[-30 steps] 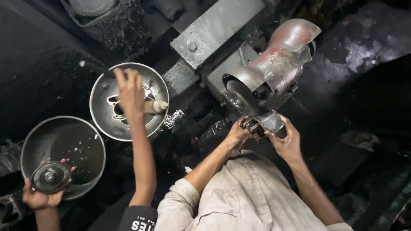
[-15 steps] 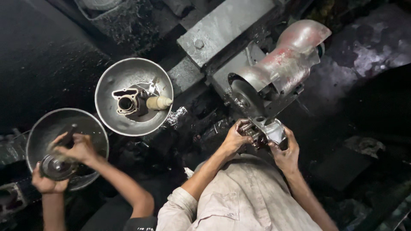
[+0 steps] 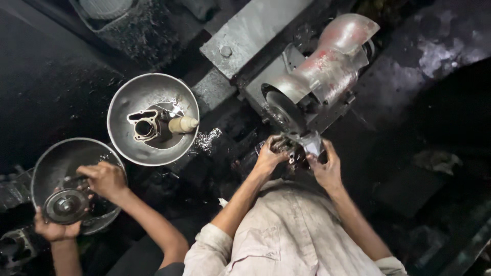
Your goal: The person grinds various metal engine parts against a bench grinder. They handle multiple components, including a cylinder head and a piston, rotating them to grind different surfaces. A coworker stands nearby, also handling parts.
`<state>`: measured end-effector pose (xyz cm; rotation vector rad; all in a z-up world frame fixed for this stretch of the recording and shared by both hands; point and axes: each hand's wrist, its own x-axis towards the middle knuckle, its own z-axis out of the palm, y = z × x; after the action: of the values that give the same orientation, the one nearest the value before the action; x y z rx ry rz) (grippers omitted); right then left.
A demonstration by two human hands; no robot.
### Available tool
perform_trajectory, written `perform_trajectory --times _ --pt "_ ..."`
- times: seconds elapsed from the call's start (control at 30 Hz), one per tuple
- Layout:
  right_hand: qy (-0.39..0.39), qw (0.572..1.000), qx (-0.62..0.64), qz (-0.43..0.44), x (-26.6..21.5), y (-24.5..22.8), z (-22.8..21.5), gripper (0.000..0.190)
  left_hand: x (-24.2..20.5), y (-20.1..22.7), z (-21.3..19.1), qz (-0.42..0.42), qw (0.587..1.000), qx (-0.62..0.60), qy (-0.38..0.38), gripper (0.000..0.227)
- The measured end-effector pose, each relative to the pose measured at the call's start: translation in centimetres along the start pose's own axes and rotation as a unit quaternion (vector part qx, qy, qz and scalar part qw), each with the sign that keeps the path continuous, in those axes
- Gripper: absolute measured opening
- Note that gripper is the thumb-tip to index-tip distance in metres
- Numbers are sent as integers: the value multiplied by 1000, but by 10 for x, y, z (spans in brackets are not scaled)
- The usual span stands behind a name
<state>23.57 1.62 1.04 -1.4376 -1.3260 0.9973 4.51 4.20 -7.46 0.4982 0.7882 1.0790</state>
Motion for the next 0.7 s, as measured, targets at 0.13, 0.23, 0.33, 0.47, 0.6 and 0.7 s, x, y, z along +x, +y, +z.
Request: perform_trajectory --times 0.13,0.23,0.33,0.47,0.6,0.7 --pt "5 996 -62 -57 7 1 -8 54 12 -2 7 29 999 30 -20 60" --pt "-13 996 -65 -56 2 2 -8 57 1 -1 0 29 996 85 3 59" --pt "-25 994 -76 -72 0 6 3 59 -9 3 -17 -15 998 51 27 65" --pt "-25 997 -57 -53 4 17 16 52 -2 1 -27 8 996 84 32 54" --pt "-18 1000 12 11 12 25 25 43 14 22 -18 30 989 136 45 53" --pt "10 997 -66 27 1 27 19 51 8 44 -4 -8 972 233 36 59"
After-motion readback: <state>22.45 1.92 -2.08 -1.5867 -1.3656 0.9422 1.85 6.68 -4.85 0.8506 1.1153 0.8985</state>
